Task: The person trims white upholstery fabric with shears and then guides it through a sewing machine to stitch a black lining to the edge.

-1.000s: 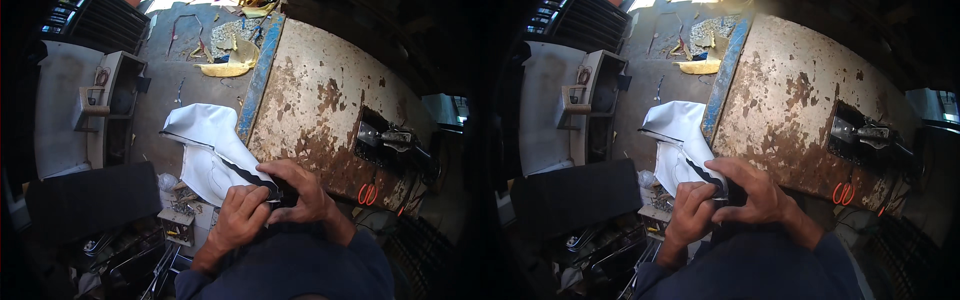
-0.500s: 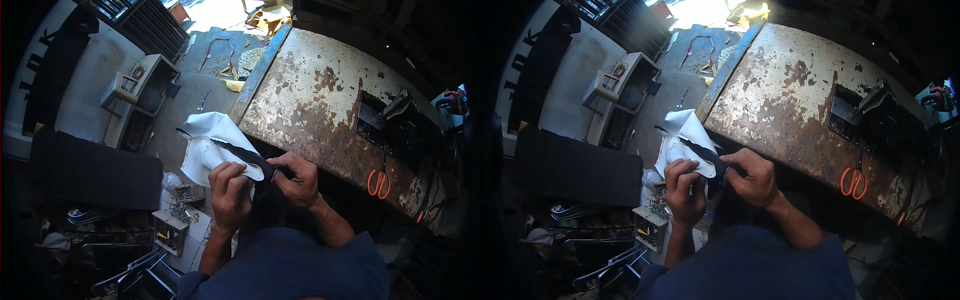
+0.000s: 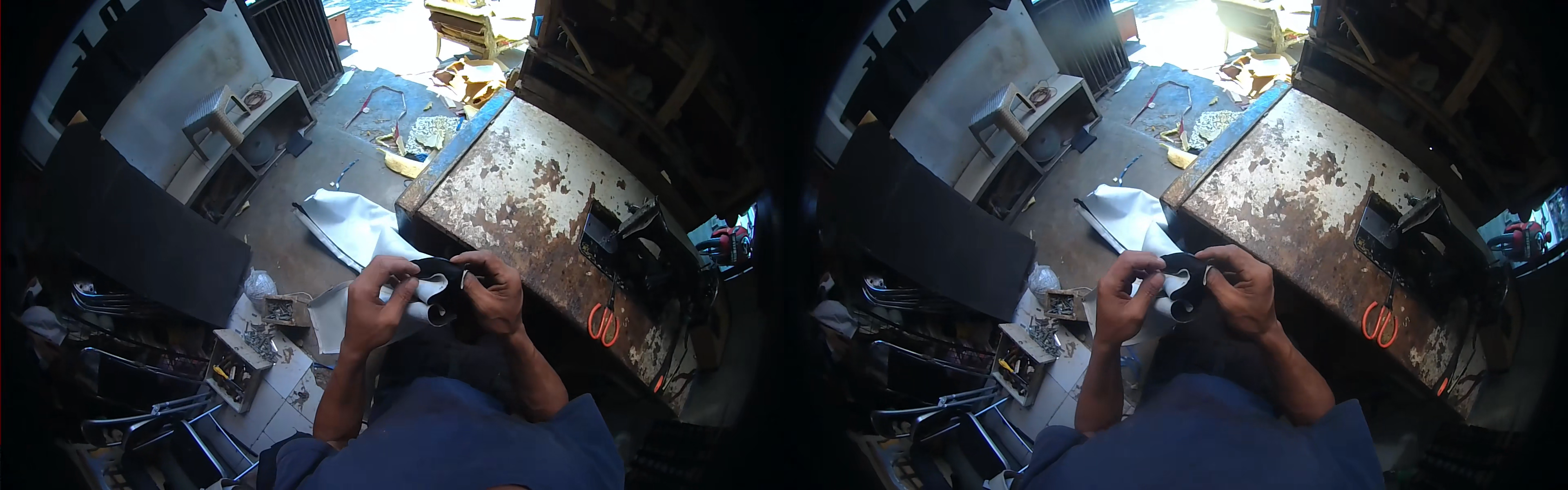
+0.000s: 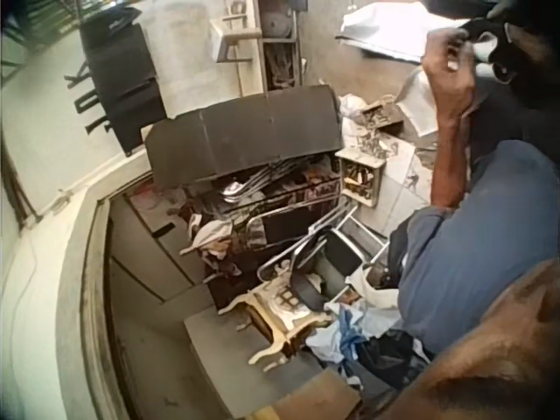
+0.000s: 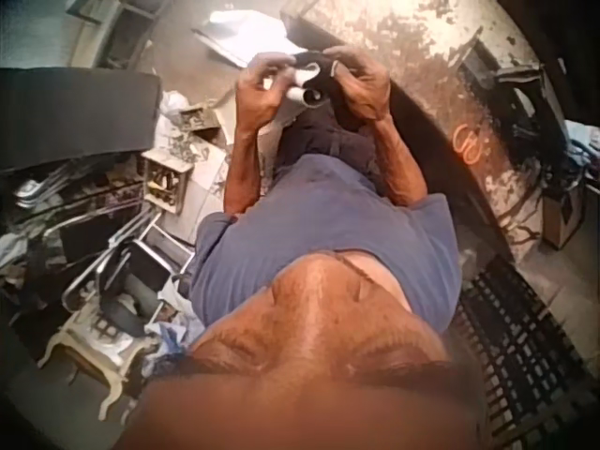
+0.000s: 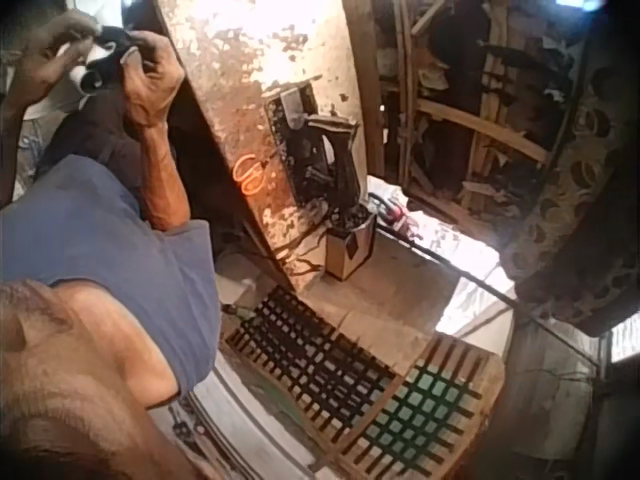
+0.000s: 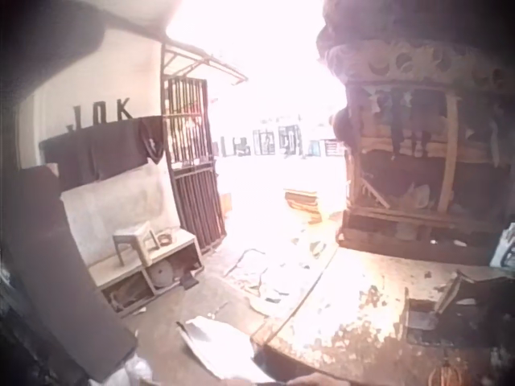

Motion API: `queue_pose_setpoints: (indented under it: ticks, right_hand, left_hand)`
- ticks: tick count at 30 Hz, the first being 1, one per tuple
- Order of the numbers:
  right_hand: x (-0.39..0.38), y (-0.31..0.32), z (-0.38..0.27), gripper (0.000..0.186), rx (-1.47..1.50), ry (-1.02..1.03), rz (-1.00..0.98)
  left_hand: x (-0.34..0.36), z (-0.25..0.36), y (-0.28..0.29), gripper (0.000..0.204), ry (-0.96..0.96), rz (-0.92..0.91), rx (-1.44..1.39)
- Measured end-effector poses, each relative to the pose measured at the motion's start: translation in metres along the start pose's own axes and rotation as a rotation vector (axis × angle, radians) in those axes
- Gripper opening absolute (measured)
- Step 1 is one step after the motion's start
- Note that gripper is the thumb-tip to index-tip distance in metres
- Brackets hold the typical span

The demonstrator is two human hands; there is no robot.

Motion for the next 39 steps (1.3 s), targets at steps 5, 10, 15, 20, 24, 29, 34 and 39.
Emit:
queue_pose_setpoints:
  ticks: [5, 10, 15, 20, 24, 29, 34, 39]
  right_hand:
    - [-0.004, -0.002, 0.002, 0.023, 0.017, -0.039, 0.027]
    - [-0.011, 0.003, 0.001, 0.024, 0.011, -0.071, 0.02]
    - [-0.016, 0.011, 0.004, 0.026, 0.054, -0.259, -0.06]
    - [-0.017, 0.015, -0.025, 0.031, -0.37, 0.166, 0.089]
    - [-0.023, 0.022, -0.022, 0.032, -0.505, 0.095, 0.134]
    - [-0.04, 0.05, 0.003, 0.022, -0.238, -0.236, 0.121]
    - [-0.038, 0.071, 0.009, 0.02, -0.307, -0.114, 0.163]
    - [-0.032, 0.076, 0.01, 0.015, -0.386, -0.108, 0.181]
  left_hand:
    - [0.008, -0.01, -0.005, 0.024, -0.082, -0.124, 0.106]
    - [0.014, -0.01, -0.019, 0.015, -0.182, -0.117, 0.239]
    - [0.012, -0.016, -0.03, 0.017, -0.286, -0.094, 0.364]
    - [0.014, -0.021, -0.051, 0.027, -0.384, -0.075, 0.459]
    - [0.023, -0.022, -0.063, 0.032, -0.429, -0.165, 0.478]
    - [0.036, -0.02, -0.077, 0.031, -0.486, -0.332, 0.534]
    - [0.043, -0.027, -0.09, 0.027, -0.47, -0.483, 0.52]
    - [0.019, -0.043, -0.096, 0.018, -0.404, -0.215, 0.488]
Point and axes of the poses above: each hand's wrist, its own x-axis towards the middle knuckle, its own y-axis out of the back of the hand, z = x × y, the point moved 1 cm from there along x, towards the middle knuckle, and after that the axes turned 6 degrees about -x, right-handed, at the moved point
